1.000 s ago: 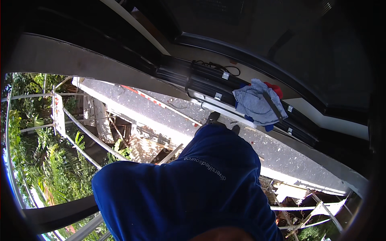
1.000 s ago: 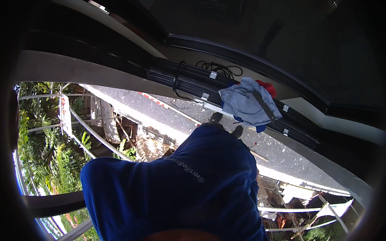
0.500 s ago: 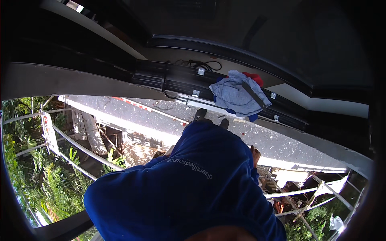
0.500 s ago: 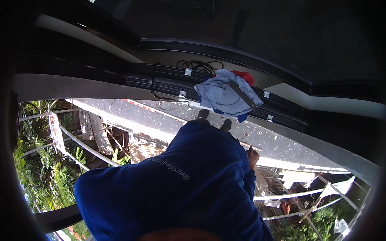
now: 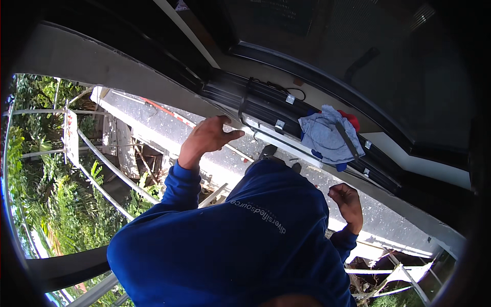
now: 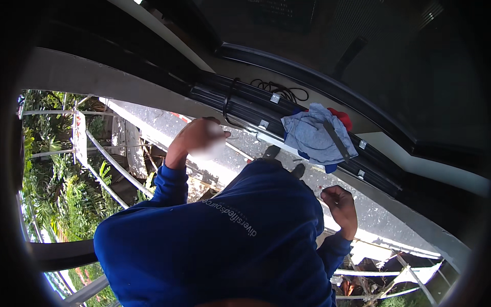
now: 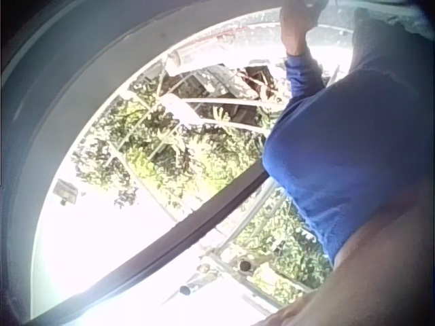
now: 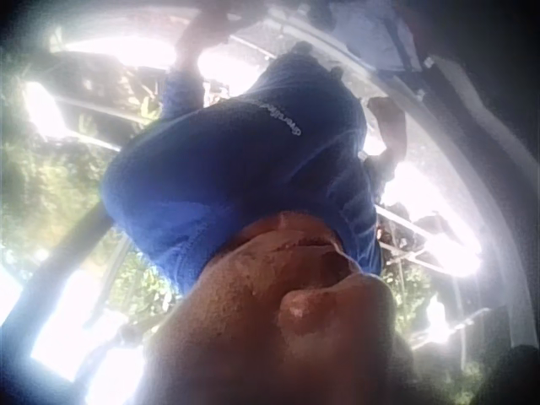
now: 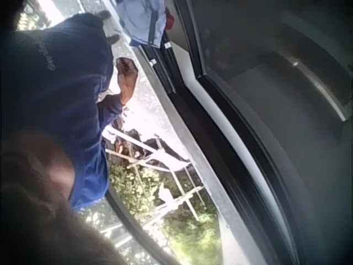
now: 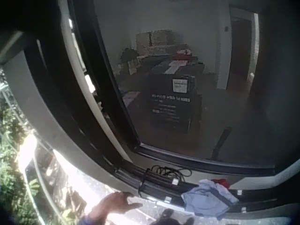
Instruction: Installing a black rubber weather-stripping seal into a sliding window frame.
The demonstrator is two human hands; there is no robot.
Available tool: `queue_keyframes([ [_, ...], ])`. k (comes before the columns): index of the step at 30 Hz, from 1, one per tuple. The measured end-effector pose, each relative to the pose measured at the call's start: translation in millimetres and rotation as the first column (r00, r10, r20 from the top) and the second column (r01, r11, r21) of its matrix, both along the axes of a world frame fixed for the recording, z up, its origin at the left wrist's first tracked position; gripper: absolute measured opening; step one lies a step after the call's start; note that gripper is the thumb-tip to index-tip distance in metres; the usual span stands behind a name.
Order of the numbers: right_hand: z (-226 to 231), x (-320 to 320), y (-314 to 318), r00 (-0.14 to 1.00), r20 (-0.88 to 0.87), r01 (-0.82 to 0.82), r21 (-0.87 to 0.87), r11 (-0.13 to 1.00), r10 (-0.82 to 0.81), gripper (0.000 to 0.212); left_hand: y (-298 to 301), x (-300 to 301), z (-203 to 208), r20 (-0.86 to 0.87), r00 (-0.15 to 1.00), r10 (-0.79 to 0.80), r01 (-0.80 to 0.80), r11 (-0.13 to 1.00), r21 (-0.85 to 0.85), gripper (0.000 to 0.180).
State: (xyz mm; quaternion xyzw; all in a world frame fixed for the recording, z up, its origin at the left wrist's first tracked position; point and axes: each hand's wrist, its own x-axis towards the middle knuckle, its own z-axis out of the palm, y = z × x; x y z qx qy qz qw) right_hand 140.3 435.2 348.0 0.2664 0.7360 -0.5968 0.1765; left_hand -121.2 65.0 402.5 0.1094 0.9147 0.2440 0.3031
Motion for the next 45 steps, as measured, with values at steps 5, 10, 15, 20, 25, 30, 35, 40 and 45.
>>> queue_keyframes([
  [5, -1, -28, -33, 0.988, -0.011, -0.154, 0.071, 0.986, 0.155, 0.029, 6, 6, -34, -0.137, 0.986, 0.097, -0.076, 0.986, 0.151, 0.045],
  [10, 7, -58, -55, 0.944, -0.08, -0.303, 0.186, 0.935, 0.321, 0.03, 13, 14, -54, -0.158, 0.952, 0.261, -0.197, 0.922, 0.332, 0.031],
  [15, 22, -72, -72, 0.901, -0.206, -0.339, 0.216, 0.916, 0.382, 0.031, 6, 13, -16, 0.005, 0.978, 0.211, -0.181, 0.829, 0.529, 0.033],
  [20, 47, -84, -95, 0.827, -0.355, -0.422, 0.123, 0.898, 0.437, 0.04, 9, 6, 28, 0.039, 0.993, 0.109, -0.104, 0.682, 0.724, 0.029],
  [25, 74, -113, -123, 0.782, -0.467, -0.441, 0.052, 0.896, 0.413, 0.068, 32, 2, 53, 0.241, 0.971, 0.004, -0.224, 0.377, 0.899, 0.021],
  [30, 65, -141, -139, 0.742, -0.48, -0.489, 0.09, 0.867, 0.469, 0.05, 56, 0, 72, 0.341, 0.931, -0.131, -0.319, 0.165, 0.933, 0.021],
  [35, 81, -130, -130, 0.82, -0.437, -0.362, 0.101, 0.927, 0.369, 0.016, 58, -17, 78, 0.282, 0.935, -0.216, -0.309, -0.106, 0.945, 0.018],
  [40, 83, -89, -88, 0.84, -0.409, -0.233, 0.319, 0.919, 0.355, 0.016, 63, -31, 83, 0.224, 0.96, -0.166, -0.256, -0.211, 0.943, 0.019],
  [45, 120, -42, -50, 0.845, -0.438, -0.199, 0.277, 0.94, 0.308, 0.012, 76, -42, 76, 0.292, 0.945, -0.147, -0.318, -0.209, 0.925, 0.021],
])
